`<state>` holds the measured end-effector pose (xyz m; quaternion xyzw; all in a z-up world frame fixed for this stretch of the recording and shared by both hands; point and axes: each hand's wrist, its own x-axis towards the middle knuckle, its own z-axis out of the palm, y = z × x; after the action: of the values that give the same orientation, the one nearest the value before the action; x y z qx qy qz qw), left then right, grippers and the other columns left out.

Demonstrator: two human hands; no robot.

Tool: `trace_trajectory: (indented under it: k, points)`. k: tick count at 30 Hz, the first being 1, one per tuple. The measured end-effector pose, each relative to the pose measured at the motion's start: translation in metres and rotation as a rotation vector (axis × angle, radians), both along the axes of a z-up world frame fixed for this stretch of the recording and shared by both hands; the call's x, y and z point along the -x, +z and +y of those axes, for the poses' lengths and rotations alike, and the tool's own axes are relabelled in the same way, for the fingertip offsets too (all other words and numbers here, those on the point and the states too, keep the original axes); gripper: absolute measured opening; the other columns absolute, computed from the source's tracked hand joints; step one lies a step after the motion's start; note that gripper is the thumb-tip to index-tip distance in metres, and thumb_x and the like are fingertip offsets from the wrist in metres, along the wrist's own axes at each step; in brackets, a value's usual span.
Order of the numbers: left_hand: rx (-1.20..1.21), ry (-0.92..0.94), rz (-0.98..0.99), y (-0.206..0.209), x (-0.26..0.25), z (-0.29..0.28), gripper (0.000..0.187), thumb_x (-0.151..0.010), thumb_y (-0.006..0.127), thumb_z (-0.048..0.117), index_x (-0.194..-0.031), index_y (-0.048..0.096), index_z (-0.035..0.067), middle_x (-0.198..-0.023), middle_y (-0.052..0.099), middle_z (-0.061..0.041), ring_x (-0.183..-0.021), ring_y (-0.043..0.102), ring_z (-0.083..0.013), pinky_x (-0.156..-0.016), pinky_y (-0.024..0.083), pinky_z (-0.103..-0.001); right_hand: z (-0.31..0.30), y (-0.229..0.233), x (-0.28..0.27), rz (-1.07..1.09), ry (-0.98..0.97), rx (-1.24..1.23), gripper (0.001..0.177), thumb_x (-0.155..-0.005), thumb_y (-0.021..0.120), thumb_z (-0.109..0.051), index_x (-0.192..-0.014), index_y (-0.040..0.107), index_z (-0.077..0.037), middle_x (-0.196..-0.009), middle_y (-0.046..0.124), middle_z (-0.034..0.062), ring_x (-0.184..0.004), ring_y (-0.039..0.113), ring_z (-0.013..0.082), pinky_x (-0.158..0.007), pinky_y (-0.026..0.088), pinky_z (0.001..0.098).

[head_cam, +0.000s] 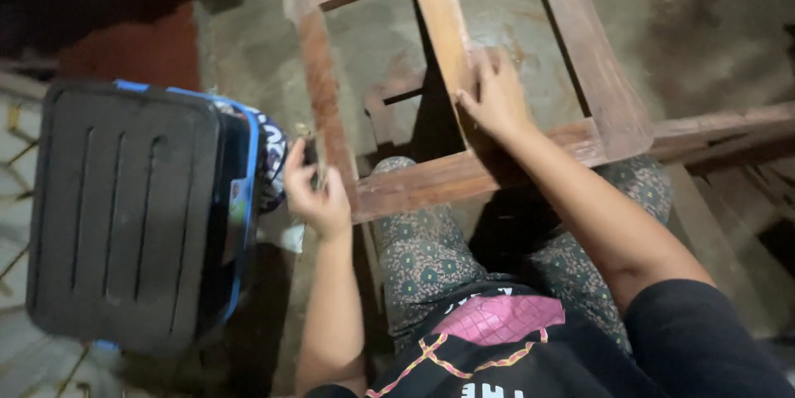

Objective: The person sands the wooden frame of a furniture piece using a piece of sandpaper held by hand, wiping the surface with their hand between sanding sessions.

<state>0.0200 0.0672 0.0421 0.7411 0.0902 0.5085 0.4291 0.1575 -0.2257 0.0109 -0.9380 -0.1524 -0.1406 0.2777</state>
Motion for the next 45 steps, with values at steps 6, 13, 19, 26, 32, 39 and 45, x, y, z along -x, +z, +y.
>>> trace_trajectory:
  k: [6, 13, 19, 26, 32, 39, 45]
  points:
    - [-0.351, 0.117, 0.902, -0.012, -0.017, 0.024, 0.035, -0.082, 0.086, 0.036, -0.089, 0.068, 0.007, -0.091, 0.069, -0.021, -0.091, 0.072, -0.0463, -0.084, 0.056, -0.059, 0.020, 0.010, 0.001, 0.316, -0.012, 0.077, 0.122, -0.077, 0.089, -0.056, -0.163, 0.029, 0.007, -0.154, 0.046, 0.0409, -0.143, 0.048, 0.0550, -0.123, 0.032, 0.0602]
    - [-0.459, -0.154, 1.025, -0.008, -0.028, 0.038, 0.082, -0.090, 0.062, 0.078, -0.117, 0.055, 0.000, -0.140, 0.047, -0.029, -0.119, 0.061, -0.0545, -0.099, 0.044, -0.065, 0.019, 0.001, -0.015, 0.532, -0.080, 0.180, 0.124, -0.086, 0.077, -0.050, -0.169, -0.006, -0.010, -0.161, 0.043, 0.0282, -0.122, 0.067, 0.0513, -0.102, 0.052, 0.0609]
    - [-0.418, -0.283, 1.101, -0.022, -0.039, 0.048, 0.080, -0.095, 0.064, 0.072, -0.149, 0.034, 0.021, -0.132, 0.050, -0.018, -0.127, 0.058, -0.0528, -0.104, 0.047, -0.069, 0.004, -0.016, -0.026, 0.503, -0.051, 0.209, 0.125, -0.083, 0.074, -0.055, -0.168, -0.002, -0.004, -0.147, 0.057, 0.0290, -0.124, 0.065, 0.0512, -0.102, 0.051, 0.0624]
    - [-0.589, -0.261, 1.023, -0.011, -0.013, 0.046, 0.077, -0.087, 0.078, 0.064, -0.144, 0.052, 0.019, -0.120, 0.055, -0.021, -0.110, 0.057, -0.0492, -0.093, 0.047, -0.058, 0.002, 0.018, -0.019, 0.525, -0.032, 0.281, 0.114, -0.087, 0.067, -0.051, -0.167, -0.001, -0.005, -0.135, 0.061, 0.0303, -0.105, 0.064, 0.0556, -0.077, 0.053, 0.0639]
    - [-0.607, -0.068, 0.639, -0.041, -0.019, 0.055, 0.049, -0.091, 0.081, 0.055, -0.085, 0.062, 0.011, -0.085, 0.062, -0.016, -0.079, 0.059, -0.0414, -0.070, 0.040, -0.053, 0.001, 0.001, -0.050, 0.493, 0.028, 0.186, 0.102, -0.089, 0.079, -0.047, -0.164, 0.019, -0.013, -0.158, 0.021, 0.0406, -0.126, 0.051, 0.0625, -0.101, 0.047, 0.0661]
    - [-0.437, 0.111, 0.810, -0.063, -0.026, 0.058, 0.053, -0.100, 0.070, 0.060, -0.109, 0.055, 0.011, -0.094, 0.071, -0.023, -0.081, 0.067, -0.0526, -0.068, 0.048, -0.061, 0.054, -0.014, -0.087, 0.384, -0.124, 0.231, 0.091, -0.103, 0.070, -0.045, -0.171, 0.017, -0.017, -0.175, 0.005, 0.0175, -0.160, 0.006, 0.0458, -0.123, 0.015, 0.0760]
    - [-0.788, 0.193, 0.745, -0.048, -0.026, 0.047, 0.040, -0.094, 0.085, 0.036, -0.108, 0.062, 0.007, -0.106, 0.064, -0.016, -0.098, 0.059, -0.0409, -0.079, 0.045, -0.054, 0.053, -0.032, -0.078, 0.130, -0.103, 0.449, 0.093, -0.098, 0.073, -0.039, -0.172, 0.021, -0.018, -0.171, 0.006, 0.0266, -0.157, 0.010, 0.0481, -0.114, 0.041, 0.0659]
